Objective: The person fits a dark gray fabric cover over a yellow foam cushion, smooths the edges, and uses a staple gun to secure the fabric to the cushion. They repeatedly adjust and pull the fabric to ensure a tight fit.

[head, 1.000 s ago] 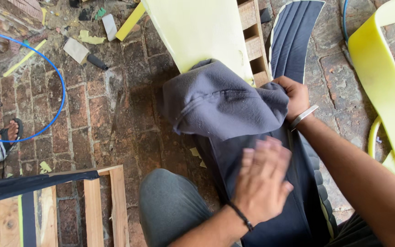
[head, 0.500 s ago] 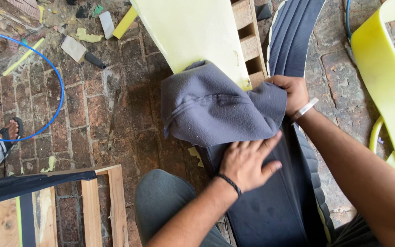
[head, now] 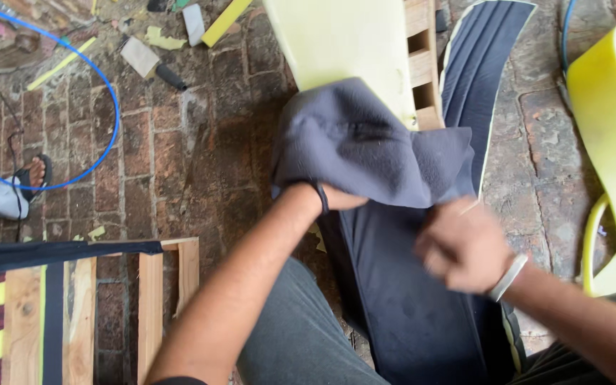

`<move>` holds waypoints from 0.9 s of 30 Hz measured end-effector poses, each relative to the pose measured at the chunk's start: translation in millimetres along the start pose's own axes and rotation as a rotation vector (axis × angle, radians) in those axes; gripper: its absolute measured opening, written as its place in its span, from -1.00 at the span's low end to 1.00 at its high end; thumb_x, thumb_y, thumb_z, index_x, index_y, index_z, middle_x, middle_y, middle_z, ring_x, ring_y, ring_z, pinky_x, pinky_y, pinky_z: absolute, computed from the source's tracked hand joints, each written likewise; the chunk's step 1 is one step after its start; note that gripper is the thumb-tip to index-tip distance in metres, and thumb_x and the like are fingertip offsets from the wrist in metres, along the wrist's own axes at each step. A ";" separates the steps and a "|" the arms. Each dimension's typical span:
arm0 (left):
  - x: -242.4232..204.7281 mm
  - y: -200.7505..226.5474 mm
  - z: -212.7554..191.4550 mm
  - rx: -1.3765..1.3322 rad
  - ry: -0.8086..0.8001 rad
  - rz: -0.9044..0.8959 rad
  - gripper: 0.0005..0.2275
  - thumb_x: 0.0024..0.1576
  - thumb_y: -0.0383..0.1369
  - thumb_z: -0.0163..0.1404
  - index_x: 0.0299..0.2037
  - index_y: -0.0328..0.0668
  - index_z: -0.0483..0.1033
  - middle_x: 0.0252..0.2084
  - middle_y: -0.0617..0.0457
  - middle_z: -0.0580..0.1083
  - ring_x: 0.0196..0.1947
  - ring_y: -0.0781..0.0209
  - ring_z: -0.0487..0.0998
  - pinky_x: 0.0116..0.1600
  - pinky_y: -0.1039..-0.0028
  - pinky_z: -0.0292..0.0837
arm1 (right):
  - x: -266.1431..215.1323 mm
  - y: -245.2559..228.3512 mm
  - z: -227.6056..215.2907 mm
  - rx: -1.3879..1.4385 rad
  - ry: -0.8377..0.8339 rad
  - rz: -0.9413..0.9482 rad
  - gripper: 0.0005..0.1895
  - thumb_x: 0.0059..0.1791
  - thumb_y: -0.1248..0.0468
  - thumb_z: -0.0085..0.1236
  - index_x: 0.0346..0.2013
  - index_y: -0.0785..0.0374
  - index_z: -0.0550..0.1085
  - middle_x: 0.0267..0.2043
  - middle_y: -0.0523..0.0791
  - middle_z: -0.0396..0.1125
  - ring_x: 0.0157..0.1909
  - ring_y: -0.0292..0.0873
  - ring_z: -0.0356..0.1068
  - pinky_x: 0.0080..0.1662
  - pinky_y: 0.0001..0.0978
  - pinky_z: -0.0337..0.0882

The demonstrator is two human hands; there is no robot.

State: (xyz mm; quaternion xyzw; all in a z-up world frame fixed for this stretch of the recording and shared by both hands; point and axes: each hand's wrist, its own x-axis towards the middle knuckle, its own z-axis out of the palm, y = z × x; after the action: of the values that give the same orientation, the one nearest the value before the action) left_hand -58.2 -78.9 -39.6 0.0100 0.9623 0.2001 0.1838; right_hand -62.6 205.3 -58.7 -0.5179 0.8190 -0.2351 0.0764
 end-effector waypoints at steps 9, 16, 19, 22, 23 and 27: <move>-31.4 -38.4 -29.7 -0.441 0.194 -0.306 -0.43 0.14 -0.02 -0.06 0.31 -0.14 0.33 0.38 -0.08 0.37 0.41 0.05 0.34 0.38 0.33 0.29 | 104.2 -25.4 46.4 -0.105 0.067 -0.105 -0.31 -0.03 -0.21 0.09 0.05 0.34 0.57 0.12 0.18 0.36 0.18 0.33 0.34 0.13 0.12 0.31; 16.1 -101.0 90.6 -0.180 0.904 -0.105 -0.35 0.25 -0.07 -0.01 0.47 -0.29 0.17 0.49 -0.34 0.18 0.52 -0.23 0.08 0.57 0.13 -0.11 | 110.2 0.0 59.1 0.073 -0.041 -0.060 -0.51 0.01 -0.11 0.09 -0.06 0.24 0.58 -0.02 0.00 0.47 0.04 0.12 0.45 0.08 -0.09 0.44; 38.6 -137.6 116.8 -0.146 0.847 -0.109 -0.27 0.21 -0.03 0.04 0.47 -0.34 0.09 0.49 -0.33 0.11 0.51 -0.22 0.01 0.53 0.10 -0.18 | 109.5 -6.4 56.5 0.095 -0.010 -0.078 -0.50 0.01 -0.11 0.09 -0.05 0.25 0.57 -0.01 0.00 0.47 0.05 0.11 0.45 0.11 -0.10 0.43; 47.5 -157.8 126.9 -0.222 0.772 -0.143 -0.34 0.23 -0.04 0.03 0.42 -0.33 0.15 0.44 -0.30 0.17 0.47 -0.20 0.08 0.49 0.11 -0.09 | 109.5 -9.5 54.3 -0.045 0.047 -0.132 -0.47 -0.01 -0.13 0.10 -0.02 0.25 0.54 0.04 0.03 0.44 0.12 0.15 0.40 0.18 -0.06 0.36; 53.6 -159.9 127.6 -0.260 0.774 -0.142 -0.36 0.23 -0.05 0.02 0.40 -0.32 0.17 0.43 -0.29 0.19 0.45 -0.19 0.11 0.48 0.12 -0.06 | 110.5 -6.4 52.3 -0.129 0.067 -0.152 -0.46 -0.02 -0.14 0.10 -0.01 0.24 0.53 0.06 0.04 0.43 0.14 0.17 0.38 0.21 -0.03 0.34; 55.7 -157.6 135.1 -0.408 0.765 -0.146 -0.44 0.25 -0.06 0.01 0.33 -0.30 0.26 0.36 -0.25 0.28 0.39 -0.16 0.21 0.43 0.13 0.07 | 112.0 -14.6 48.7 -0.048 -0.065 -0.043 -0.34 0.00 -0.11 0.07 0.23 0.26 0.38 0.14 0.07 0.37 0.19 0.17 0.34 0.25 -0.03 0.28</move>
State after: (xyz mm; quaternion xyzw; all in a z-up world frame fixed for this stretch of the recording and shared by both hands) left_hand -53.2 -167.2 -235.6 -0.1692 0.9000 0.3620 -0.1742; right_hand -83.4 86.3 -81.3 -0.5444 0.8102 -0.2000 0.0855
